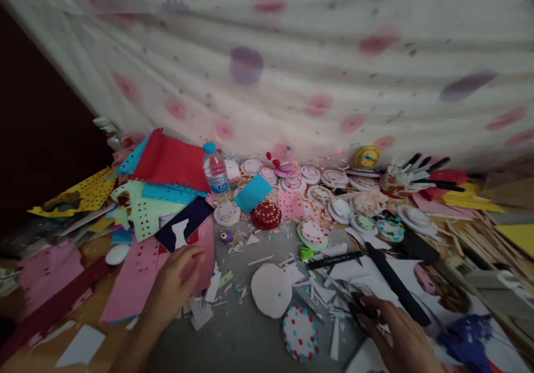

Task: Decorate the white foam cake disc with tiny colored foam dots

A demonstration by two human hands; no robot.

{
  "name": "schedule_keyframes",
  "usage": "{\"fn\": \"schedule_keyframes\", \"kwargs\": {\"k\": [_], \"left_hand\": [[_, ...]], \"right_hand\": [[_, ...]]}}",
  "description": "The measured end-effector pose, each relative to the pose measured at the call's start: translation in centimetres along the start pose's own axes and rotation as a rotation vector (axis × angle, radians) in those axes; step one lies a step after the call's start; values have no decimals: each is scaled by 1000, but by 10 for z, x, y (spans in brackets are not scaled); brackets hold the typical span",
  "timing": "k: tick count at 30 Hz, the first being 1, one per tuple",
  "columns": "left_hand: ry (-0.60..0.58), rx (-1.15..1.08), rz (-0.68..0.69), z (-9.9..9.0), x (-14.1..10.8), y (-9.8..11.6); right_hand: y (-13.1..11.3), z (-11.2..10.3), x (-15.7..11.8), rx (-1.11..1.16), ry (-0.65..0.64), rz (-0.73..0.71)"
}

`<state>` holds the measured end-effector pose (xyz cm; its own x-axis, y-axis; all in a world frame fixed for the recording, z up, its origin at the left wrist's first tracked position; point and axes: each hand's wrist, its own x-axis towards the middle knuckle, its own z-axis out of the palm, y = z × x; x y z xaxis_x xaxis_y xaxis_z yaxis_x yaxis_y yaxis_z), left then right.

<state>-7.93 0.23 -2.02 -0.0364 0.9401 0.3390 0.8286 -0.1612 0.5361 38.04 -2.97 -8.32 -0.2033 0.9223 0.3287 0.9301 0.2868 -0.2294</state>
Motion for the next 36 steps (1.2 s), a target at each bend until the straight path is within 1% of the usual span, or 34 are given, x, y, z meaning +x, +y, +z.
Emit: {"fn": "schedule_keyframes", "kwargs": {"k": [3, 5, 8, 10, 12, 14, 16, 19, 21, 24, 26, 29, 32, 34, 36], "left_hand": [[-36, 34, 34, 13, 12, 6], [-74, 81, 72, 26, 24, 8], [-106, 133, 112, 44, 43, 8], [-125, 134, 130, 51, 52, 8], [-141, 126, 153, 53, 57, 10], [-149, 112, 171, 51, 56, 14], [-162, 105, 185, 49, 54, 18], [-211, 114, 204, 50, 49, 19], [-238, 122, 211, 53, 46, 20], [-262, 97, 246, 59, 38, 29], [-306, 39, 311, 62, 30, 43], [-436, -63, 436, 68, 19, 68], [-541, -105, 525, 78, 14, 87], [-570, -111, 524, 86, 16, 93], [-579, -148, 461, 94, 19, 92]], "right_hand": [[-1, 3, 9, -50, 17, -16], [-3, 7, 15, -63, -10, -50], [-11, 7, 24, -6, -67, -104], [-23, 1, 27, 77, -97, -128], [-39, -8, 28, 177, -134, -155], [-57, -15, 24, 274, -183, -173], [-77, -16, 18, 347, -248, -158], [-101, -4, 9, 394, -331, -76], [-111, 8, 6, 397, -343, -42], [-114, 19, 5, 398, -314, -40], [-111, 18, 7, 402, -317, -51], [-106, 6, 11, 411, -345, -44], [-105, -9, 12, 431, -318, 15], [-105, -16, 9, 444, -283, 63], [-102, -19, 5, 462, -251, 102]]}}
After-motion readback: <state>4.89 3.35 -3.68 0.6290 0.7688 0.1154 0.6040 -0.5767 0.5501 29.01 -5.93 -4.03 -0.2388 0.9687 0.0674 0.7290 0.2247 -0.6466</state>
